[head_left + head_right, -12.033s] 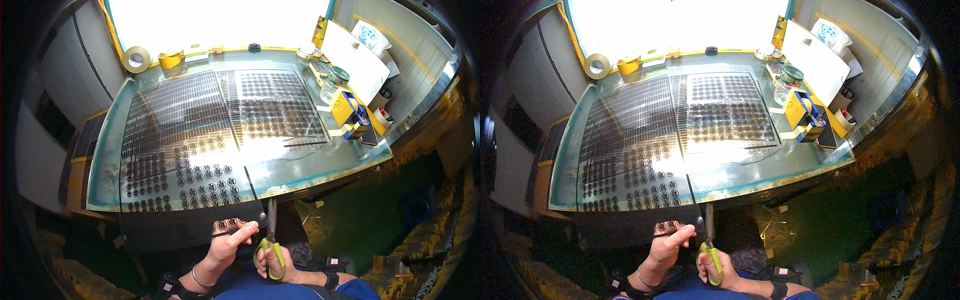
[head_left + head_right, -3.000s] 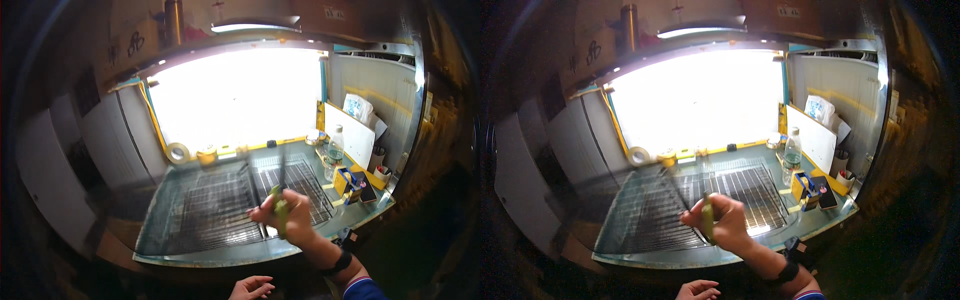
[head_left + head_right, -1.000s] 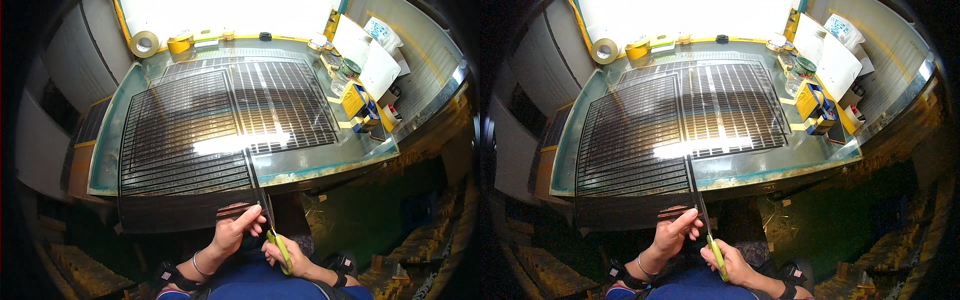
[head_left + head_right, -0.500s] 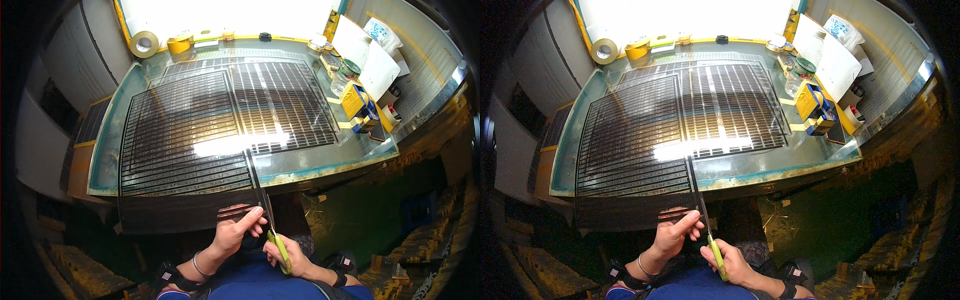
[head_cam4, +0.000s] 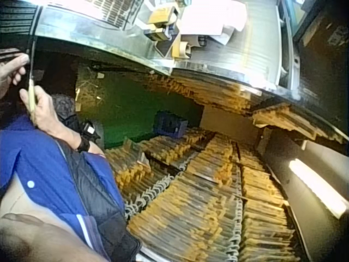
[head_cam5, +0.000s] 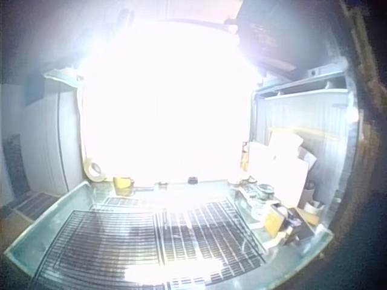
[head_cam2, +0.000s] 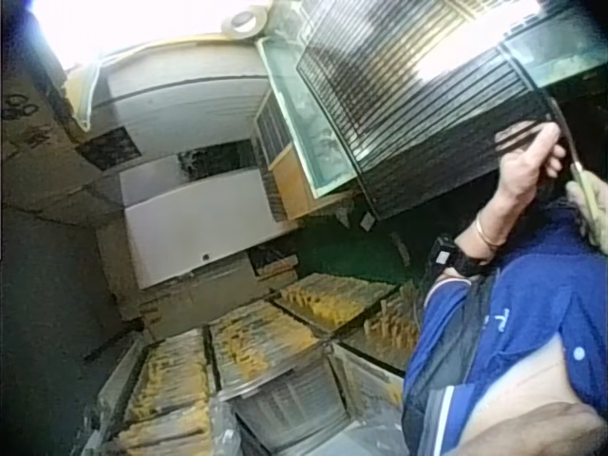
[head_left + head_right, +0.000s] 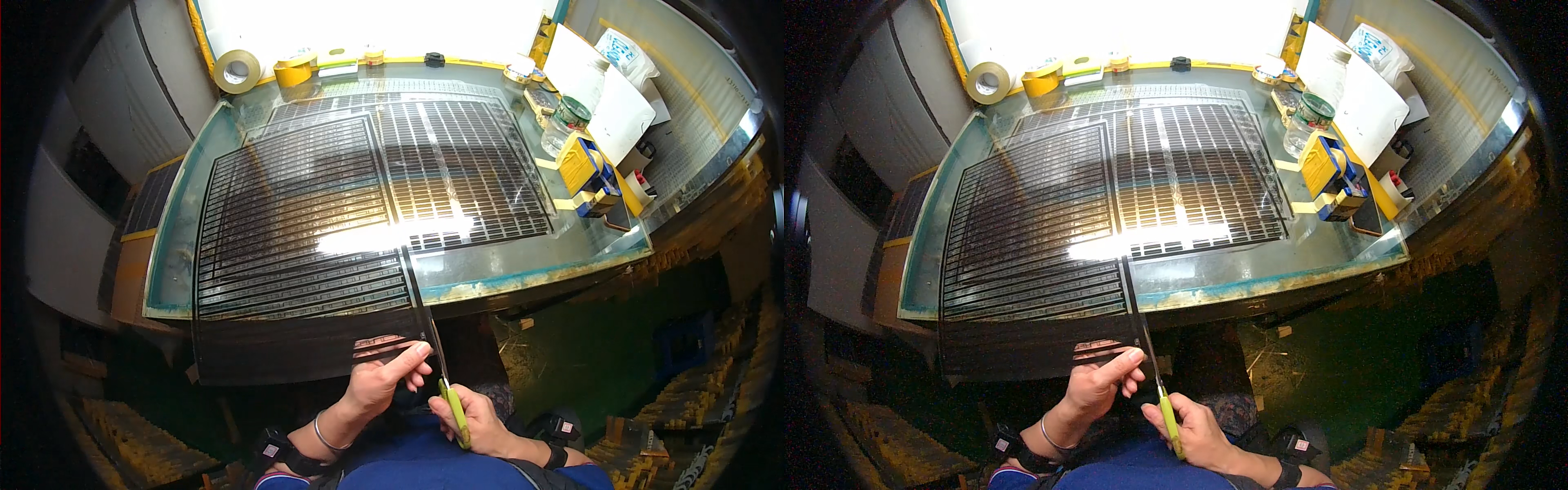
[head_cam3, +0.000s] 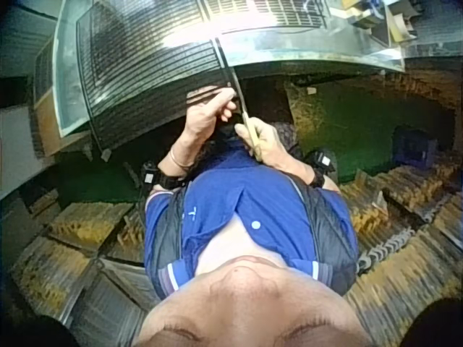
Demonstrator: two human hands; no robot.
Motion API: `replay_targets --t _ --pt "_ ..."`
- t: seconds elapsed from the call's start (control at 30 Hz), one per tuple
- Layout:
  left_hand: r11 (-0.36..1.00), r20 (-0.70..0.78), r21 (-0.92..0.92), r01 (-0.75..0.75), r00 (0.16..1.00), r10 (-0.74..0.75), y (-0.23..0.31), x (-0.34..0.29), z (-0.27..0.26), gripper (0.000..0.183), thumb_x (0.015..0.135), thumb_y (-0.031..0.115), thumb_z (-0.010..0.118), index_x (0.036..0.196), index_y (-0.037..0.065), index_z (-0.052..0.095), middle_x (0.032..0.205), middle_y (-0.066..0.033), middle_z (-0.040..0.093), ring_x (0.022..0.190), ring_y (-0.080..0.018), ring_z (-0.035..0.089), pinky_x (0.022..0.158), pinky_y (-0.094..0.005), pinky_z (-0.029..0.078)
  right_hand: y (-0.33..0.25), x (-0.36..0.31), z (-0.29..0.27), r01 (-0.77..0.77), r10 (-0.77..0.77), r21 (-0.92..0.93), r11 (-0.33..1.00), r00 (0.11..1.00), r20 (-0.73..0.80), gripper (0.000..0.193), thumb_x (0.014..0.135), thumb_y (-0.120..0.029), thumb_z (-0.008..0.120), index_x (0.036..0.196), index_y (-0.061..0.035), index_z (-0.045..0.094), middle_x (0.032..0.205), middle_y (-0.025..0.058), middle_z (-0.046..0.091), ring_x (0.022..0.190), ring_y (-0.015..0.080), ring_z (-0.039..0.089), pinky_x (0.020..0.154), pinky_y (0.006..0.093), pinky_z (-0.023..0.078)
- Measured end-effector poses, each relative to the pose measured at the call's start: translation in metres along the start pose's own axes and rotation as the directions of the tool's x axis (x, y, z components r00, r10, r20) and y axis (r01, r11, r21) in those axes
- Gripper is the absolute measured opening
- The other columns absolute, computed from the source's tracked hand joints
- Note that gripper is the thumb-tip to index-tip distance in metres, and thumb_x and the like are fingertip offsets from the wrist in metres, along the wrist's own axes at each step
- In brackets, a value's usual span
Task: Cutting a mesh-patterned plastic sheet with scissors at a fabrication workbench.
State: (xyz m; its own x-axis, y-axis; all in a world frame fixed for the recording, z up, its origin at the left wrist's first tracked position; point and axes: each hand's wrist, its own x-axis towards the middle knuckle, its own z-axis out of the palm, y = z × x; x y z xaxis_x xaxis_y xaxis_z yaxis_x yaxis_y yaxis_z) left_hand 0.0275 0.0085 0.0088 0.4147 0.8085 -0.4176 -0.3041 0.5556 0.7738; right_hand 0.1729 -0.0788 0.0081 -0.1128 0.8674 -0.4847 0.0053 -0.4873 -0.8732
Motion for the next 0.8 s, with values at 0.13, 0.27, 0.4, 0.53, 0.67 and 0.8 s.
replay_targets --t 0.13,0.27,0.4,0.53,0.67,0.8 --pt "1.000 0.009 -0.003 0.018 1.000 -0.018 -0.003 0.001 -0.002 0.016 0.079 0.015 0.062 0.088 0.001 0.061 0.067 -0.0059 0.060 0.052 -0.0094 0.054 0.045 -0.0192 0.044 0.003 0.001 -0.001 -0.016 0.016 -0.013 1.000 1.000 -0.013 0.029 0.084 -0.031 0.056 0.073 -0.0041 0.051 0.054 -0.0016 0.047 0.046 0.0050 0.044 0.042 0.0218 0.036" --pt "1.000 0.027 0.002 0.025 0.999 -0.025 -0.004 0.000 -0.004 0.016 0.079 0.015 0.062 0.087 0.002 0.061 0.066 -0.0056 0.059 0.052 -0.0091 0.054 0.045 -0.0193 0.043 -0.002 -0.001 0.000 -0.011 0.011 -0.037 0.999 1.000 -0.017 0.030 0.084 -0.031 0.056 0.072 -0.0040 0.051 0.054 -0.0008 0.048 0.046 0.0051 0.047 0.042 0.0211 0.038" --pt "1.000 0.023 -0.006 0.028 0.999 -0.028 -0.005 -0.003 -0.002 0.015 0.079 0.015 0.062 0.086 0.001 0.061 0.066 -0.0058 0.059 0.051 -0.0091 0.053 0.044 -0.0191 0.043 -0.006 -0.003 0.000 -0.095 0.095 -0.014 0.995 0.995 -0.004 0.030 0.084 -0.031 0.055 0.072 -0.0040 0.050 0.054 0.0001 0.049 0.046 0.0051 0.048 0.041 0.0202 0.040" --pt "0.998 0.029 -0.020 0.064 0.998 -0.064 -0.005 -0.008 -0.001 0.016 0.079 0.015 0.062 0.087 0.001 0.061 0.066 -0.0057 0.059 0.051 -0.0091 0.053 0.043 -0.0188 0.042 -0.001 -0.002 -0.001 -0.048 0.048 -0.009 0.999 0.999 0.007 0.029 0.085 -0.029 0.054 0.073 -0.0037 0.050 0.055 0.0003 0.049 0.047 0.0056 0.048 0.042 0.0212 0.040" --pt "0.989 0.078 -0.028 0.145 0.987 -0.143 -0.008 -0.016 0.002 0.017 0.081 0.017 0.060 0.087 0.002 0.062 0.065 -0.0037 0.058 0.053 -0.0081 0.053 0.045 -0.0186 0.041 0.002 0.000 -0.003 0.013 -0.013 -0.024 1.000 1.000 0.010 0.027 0.086 -0.027 0.053 0.074 -0.0031 0.050 0.056 0.0004 0.049 0.048 0.0063 0.048 0.044 0.0226 0.040" --pt "0.987 0.054 0.002 0.162 0.985 -0.162 -0.012 -0.018 0.003 0.016 0.082 0.017 0.058 0.086 0.003 0.061 0.063 -0.0043 0.059 0.050 -0.0086 0.053 0.043 -0.0182 0.041 0.001 0.000 -0.004 0.023 -0.023 -0.057 0.998 1.000 0.003 0.023 0.086 -0.022 0.052 0.075 -0.0029 0.050 0.058 0.0003 0.049 0.049 0.0068 0.047 0.045 0.0234 0.040"
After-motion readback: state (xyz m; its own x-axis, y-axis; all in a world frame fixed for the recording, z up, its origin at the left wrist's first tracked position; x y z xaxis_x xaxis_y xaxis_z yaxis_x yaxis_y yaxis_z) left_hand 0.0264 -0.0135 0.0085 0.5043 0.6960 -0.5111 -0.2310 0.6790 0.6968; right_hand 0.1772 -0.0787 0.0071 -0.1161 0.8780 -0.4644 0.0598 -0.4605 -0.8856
